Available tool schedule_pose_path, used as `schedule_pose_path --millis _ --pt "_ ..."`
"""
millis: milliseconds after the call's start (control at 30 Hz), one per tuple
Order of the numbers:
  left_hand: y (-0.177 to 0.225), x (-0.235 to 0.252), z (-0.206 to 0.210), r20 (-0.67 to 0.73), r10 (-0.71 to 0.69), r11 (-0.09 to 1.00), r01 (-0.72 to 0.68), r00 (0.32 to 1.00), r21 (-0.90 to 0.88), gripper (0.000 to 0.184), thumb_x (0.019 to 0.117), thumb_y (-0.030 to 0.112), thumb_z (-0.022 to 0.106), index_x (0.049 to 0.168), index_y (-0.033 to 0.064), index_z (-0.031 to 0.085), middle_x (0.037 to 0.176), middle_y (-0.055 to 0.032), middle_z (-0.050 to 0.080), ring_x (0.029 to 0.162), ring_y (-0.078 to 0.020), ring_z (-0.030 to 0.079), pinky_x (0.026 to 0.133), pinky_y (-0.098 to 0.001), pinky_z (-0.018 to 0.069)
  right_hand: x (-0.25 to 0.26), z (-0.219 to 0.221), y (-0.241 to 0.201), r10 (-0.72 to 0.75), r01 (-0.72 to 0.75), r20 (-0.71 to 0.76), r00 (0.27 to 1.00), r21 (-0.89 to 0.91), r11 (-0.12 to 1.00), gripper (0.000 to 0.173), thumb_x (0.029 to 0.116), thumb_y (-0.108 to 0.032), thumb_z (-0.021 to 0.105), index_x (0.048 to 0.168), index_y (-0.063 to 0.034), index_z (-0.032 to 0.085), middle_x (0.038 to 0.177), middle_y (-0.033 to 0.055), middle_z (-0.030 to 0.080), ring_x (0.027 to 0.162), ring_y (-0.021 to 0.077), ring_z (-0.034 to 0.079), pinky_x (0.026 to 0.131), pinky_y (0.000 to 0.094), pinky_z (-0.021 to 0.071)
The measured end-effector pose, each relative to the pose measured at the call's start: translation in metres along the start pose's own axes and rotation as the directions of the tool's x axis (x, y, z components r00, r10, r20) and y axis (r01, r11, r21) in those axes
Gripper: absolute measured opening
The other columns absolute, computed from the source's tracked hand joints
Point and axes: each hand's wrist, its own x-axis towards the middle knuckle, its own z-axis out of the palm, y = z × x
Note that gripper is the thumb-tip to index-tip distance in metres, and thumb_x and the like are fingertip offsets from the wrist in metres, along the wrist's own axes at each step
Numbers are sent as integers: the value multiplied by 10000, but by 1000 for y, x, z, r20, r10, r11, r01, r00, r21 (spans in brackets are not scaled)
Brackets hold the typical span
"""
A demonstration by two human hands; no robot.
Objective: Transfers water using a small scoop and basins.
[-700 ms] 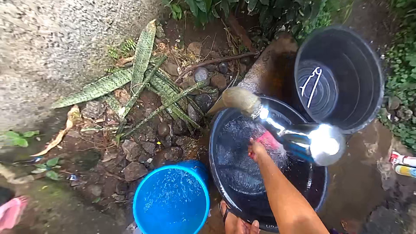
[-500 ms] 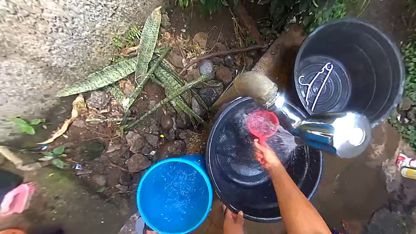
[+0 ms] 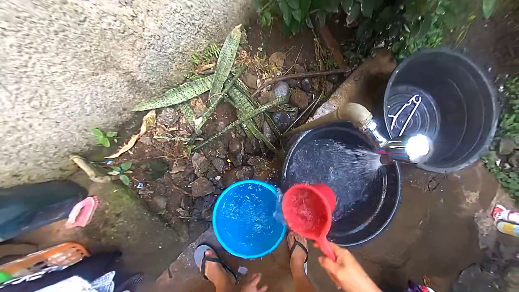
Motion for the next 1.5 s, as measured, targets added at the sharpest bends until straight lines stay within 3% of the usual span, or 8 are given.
schedule_pose_path --millis 100,233,600,767,867,1100,1300,1500 --pt "12 17 -57 -131 101 992 -110 986 -64 511 1088 189 468 1554 35 326 1423 -272 492 1109 -336 580 890 -483 494 -15 61 -13 31 -47 -75 997 -236 971 374 993 -189 572 1319 -11 622 943 199 701 862 332 687 815 545 546" --pt "60 6 -87 -97 254 967 -256 962 -13 560 1050 73 484 1570 12 287 1513 -290 424 1255 -397 539 971 -533 481 -17 123 -18 91 -148 -140 986 -489 860 511 1045 -241 500 1525 -67 472 1173 230 713 1096 405 693 969 583 522" --pt "116 9 -93 20 384 915 -384 923 125 569 1055 201 564 1539 -17 359 1485 -289 475 1290 -414 540 1013 -573 472 1 113 -8 -89 -153 -516 852 -410 899 625 1055 -354 554 1525 33 410 1193 317 672 1068 478 682 951 654 516" --pt "141 7 -93 -16 537 714 -445 843 540 611 1018 354 633 1449 -33 439 1221 -255 660 1151 -380 648 1016 -550 497 58 53 -23 -274 -132 -672 688 -487 863 772 997 -398 643 1545 65 356 1508 361 424 1389 514 444 1128 644 377" --pt "163 12 -89 39 536 562 -391 843 729 571 1025 460 585 1359 -3 554 1219 -229 674 1164 -375 653 1013 -570 497 107 57 -79 -329 16 -494 805 -536 844 610 1041 -377 568 1515 -8 461 1489 264 502 1384 394 499 1155 538 411" --pt "180 21 -92 131 481 494 -391 867 776 372 1037 309 558 1259 29 662 1199 -202 695 1179 -361 649 1019 -564 486 187 83 -118 -264 -102 -331 906 -776 622 464 1017 -380 580 1406 -130 625 1694 177 210 1581 392 92 1237 634 138" --pt "175 26 -111 83 488 523 -367 869 769 342 1031 317 559 1224 66 688 1139 -184 717 1129 -356 670 982 -581 498 178 110 -106 -279 -127 -357 892 -788 602 409 1022 -294 578 1324 -28 652 1457 211 531 1378 389 476 1115 532 420" --pt "179 38 -151 122 463 453 -352 878 819 370 1037 316 536 1270 57 660 1172 -206 703 1157 -383 654 992 -609 482 165 143 -75 -140 -54 -352 925 -487 872 550 989 -314 652 1437 -26 516 1368 222 600 1269 351 596 1086 531 471"
